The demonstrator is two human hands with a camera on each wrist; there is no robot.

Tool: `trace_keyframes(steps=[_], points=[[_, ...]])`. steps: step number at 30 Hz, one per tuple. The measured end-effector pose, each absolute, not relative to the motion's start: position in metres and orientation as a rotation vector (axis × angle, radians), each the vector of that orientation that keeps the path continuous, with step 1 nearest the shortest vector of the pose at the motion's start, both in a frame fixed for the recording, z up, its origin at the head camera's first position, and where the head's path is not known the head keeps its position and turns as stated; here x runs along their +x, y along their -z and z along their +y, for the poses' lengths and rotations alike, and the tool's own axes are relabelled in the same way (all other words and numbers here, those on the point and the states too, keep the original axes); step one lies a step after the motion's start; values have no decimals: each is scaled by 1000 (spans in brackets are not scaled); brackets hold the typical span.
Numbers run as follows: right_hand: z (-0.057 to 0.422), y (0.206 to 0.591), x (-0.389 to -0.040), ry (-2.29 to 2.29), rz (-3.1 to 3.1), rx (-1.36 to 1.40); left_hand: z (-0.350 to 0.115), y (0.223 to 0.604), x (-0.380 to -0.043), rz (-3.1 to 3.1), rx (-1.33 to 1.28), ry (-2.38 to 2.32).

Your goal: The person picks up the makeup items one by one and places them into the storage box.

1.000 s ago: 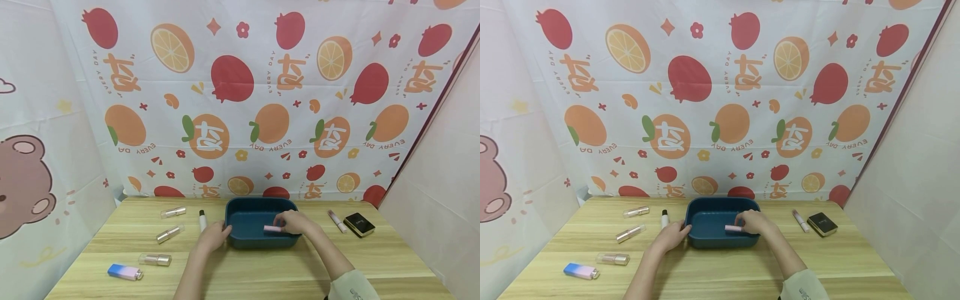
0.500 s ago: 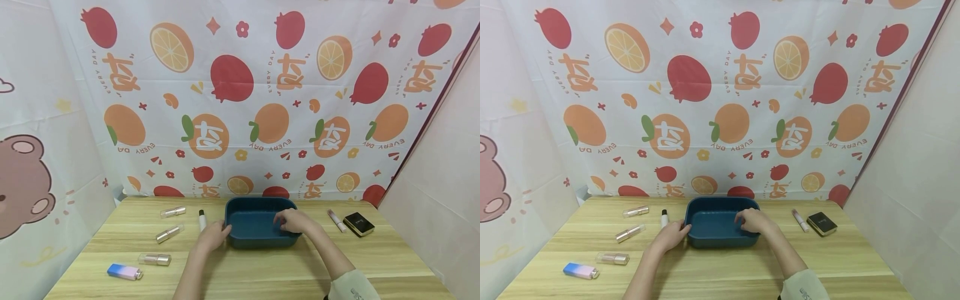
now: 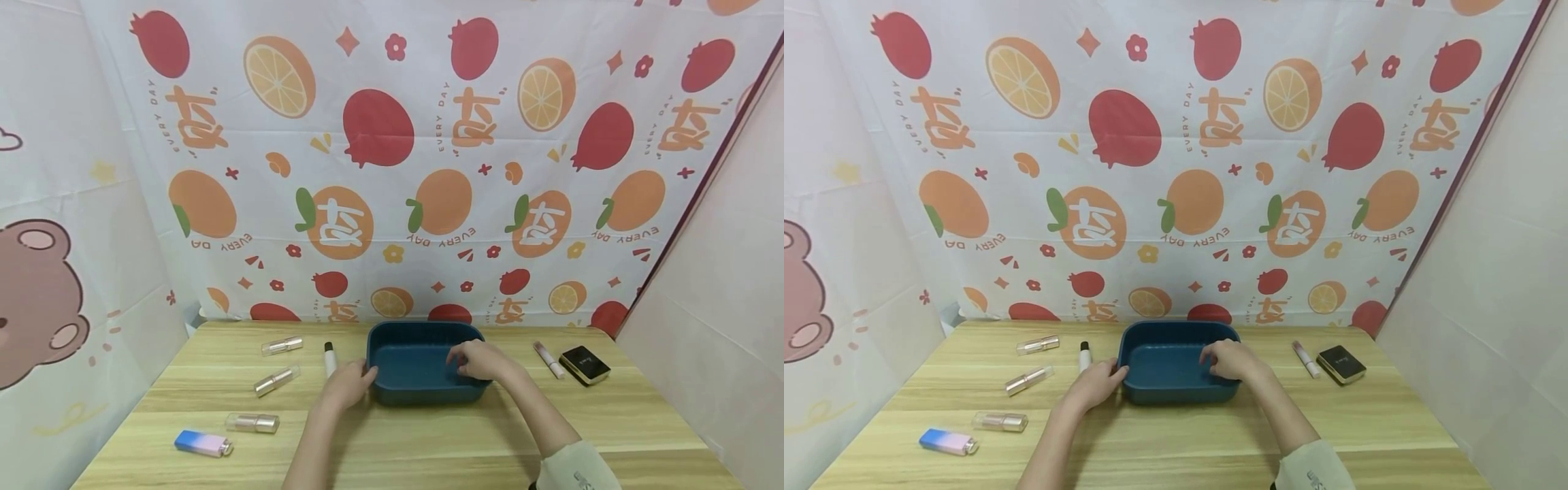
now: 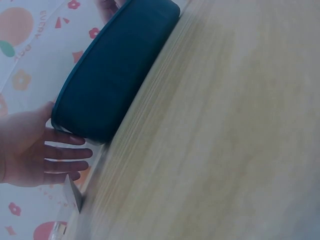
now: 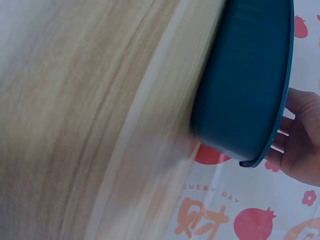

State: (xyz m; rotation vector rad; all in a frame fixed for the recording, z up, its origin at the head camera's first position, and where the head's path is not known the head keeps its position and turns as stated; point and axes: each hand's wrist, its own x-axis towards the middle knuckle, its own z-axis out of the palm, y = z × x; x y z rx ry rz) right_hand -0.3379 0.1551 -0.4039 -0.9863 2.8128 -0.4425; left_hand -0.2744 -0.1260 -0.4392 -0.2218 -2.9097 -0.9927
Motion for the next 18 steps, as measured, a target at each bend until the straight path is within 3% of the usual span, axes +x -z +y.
trace_keyframes(steps=[18], points=[[170,396,-333,561,2847,-963,-126,441,-276,-2901,-225,988]])
